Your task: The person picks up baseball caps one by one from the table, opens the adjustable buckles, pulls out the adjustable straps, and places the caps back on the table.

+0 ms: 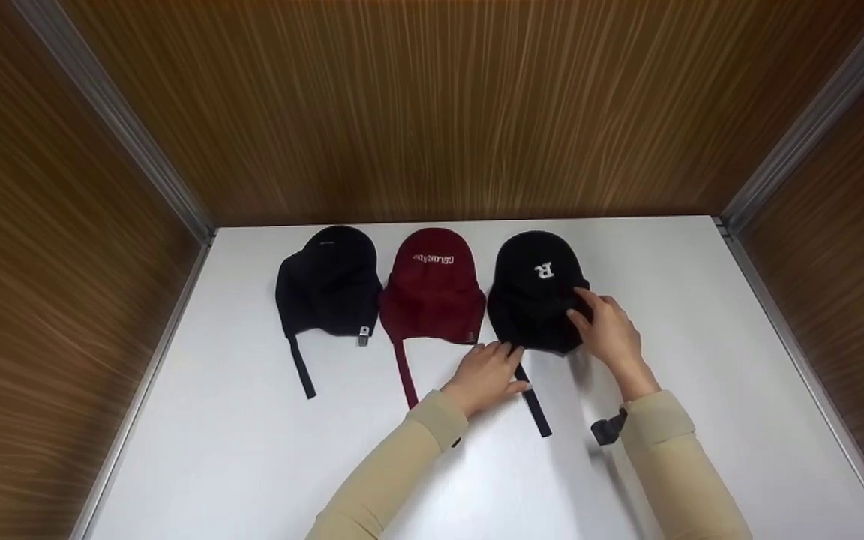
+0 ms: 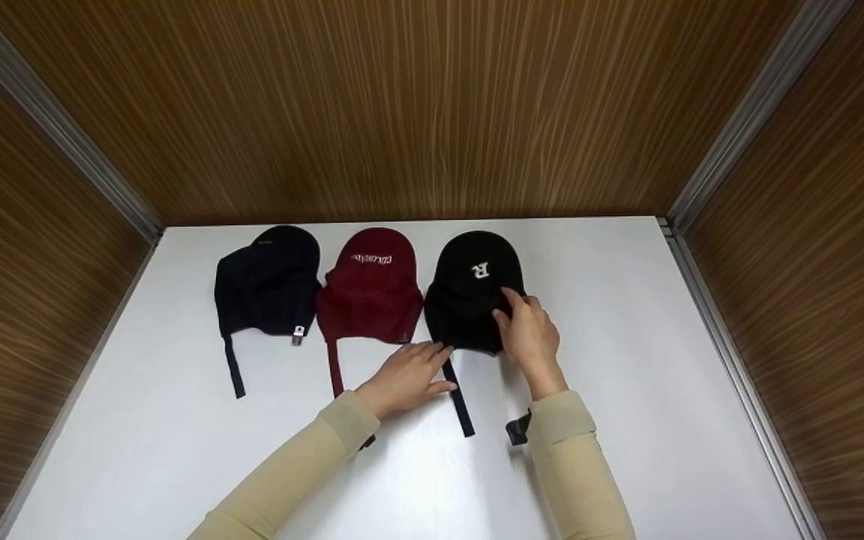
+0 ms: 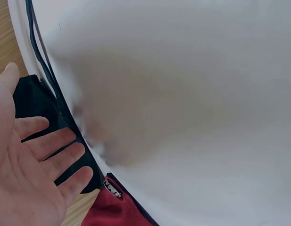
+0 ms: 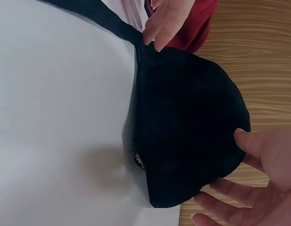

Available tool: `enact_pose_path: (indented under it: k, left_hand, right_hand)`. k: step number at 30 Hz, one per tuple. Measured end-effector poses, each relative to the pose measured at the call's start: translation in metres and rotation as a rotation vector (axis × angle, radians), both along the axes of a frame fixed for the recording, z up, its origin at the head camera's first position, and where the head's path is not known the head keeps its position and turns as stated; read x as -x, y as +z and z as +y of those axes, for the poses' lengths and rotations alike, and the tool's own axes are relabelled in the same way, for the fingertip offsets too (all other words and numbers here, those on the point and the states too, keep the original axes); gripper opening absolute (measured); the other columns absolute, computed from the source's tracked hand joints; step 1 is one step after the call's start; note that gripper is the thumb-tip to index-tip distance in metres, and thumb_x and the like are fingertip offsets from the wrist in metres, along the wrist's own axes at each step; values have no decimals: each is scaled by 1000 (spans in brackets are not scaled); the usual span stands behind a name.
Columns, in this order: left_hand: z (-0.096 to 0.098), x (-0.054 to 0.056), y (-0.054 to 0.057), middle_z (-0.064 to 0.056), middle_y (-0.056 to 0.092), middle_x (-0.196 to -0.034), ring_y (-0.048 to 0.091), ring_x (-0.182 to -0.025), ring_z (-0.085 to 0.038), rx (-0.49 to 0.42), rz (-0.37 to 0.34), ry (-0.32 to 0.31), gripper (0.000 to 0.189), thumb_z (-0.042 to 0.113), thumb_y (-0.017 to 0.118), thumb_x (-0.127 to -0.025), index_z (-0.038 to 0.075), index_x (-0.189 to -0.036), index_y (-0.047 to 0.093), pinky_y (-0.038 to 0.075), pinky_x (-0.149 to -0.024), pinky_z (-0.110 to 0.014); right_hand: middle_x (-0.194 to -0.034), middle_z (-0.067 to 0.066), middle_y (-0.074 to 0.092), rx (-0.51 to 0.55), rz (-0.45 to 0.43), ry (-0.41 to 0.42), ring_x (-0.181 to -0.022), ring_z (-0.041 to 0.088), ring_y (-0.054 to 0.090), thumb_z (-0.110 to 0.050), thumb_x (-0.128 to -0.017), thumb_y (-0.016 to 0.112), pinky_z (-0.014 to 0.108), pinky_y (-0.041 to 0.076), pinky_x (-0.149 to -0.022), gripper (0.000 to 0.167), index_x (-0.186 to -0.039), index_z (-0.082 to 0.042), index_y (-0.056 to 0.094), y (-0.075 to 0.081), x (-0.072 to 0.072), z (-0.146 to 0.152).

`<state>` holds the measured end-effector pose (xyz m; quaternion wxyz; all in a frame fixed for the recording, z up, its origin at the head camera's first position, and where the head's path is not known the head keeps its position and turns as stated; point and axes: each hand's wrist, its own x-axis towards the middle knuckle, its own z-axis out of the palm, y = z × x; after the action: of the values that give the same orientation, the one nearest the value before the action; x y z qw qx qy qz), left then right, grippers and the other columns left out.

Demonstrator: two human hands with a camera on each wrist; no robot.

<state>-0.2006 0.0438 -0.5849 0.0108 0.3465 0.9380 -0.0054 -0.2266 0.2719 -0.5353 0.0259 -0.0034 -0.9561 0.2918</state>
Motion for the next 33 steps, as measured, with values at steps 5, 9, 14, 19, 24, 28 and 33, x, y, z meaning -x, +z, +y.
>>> enact_pose_path:
  k: [5,9,14,19,24,28,33]
  left_hand:
    - [3,5,-1,-11,53,-140,48,-128,-25,-10,23,11,68,59,44,-98,11,-146,47,39,-104,-40]
    - [6,8,-1,-10,52,-141,48,-129,-24,-9,16,33,67,59,44,-98,12,-146,47,39,-104,-40]
    - [8,15,0,-9,54,-140,50,-127,-24,-4,23,46,66,59,42,-99,12,-145,48,41,-102,-42]
    - [8,17,2,-9,54,-139,51,-126,-24,-17,8,58,64,57,44,-99,13,-145,48,41,-102,-44]
    - [6,15,0,-8,56,-136,52,-123,-23,-7,38,49,60,56,46,-98,15,-142,51,43,-99,-45]
    - [3,11,1,-7,57,-135,52,-124,-23,-5,44,45,60,57,45,-98,16,-142,51,42,-100,-47]
    - [-2,4,7,-8,55,-138,49,-128,-25,-43,39,57,61,58,43,-99,18,-143,51,39,-102,-48]
  right_hand:
    - [-132,31,49,-19,-11,-6,-115,50,51,-26,-101,54,65,42,-86,48,-145,-9,46,2,9,0]
    - [-131,31,49,-31,-15,-7,-114,51,52,-25,-102,54,65,43,-85,47,-145,-8,46,5,15,-1]
    - [-131,31,49,-28,-16,-21,-114,51,52,-23,-102,54,65,43,-85,46,-145,-9,46,6,22,-2]
    - [-130,32,49,-6,-15,-16,-115,51,51,-22,-101,55,66,43,-85,47,-145,-9,46,5,25,-1]
    - [-131,33,47,40,-3,27,-119,50,48,-23,-99,60,65,40,-91,51,-145,-7,46,1,25,2]
    - [-134,34,45,65,15,75,-123,50,45,-26,-97,63,64,36,-97,56,-146,-6,44,0,21,6]
    - [-140,34,38,56,24,133,-127,50,41,-31,-96,65,63,33,-101,65,-150,-6,38,4,9,8]
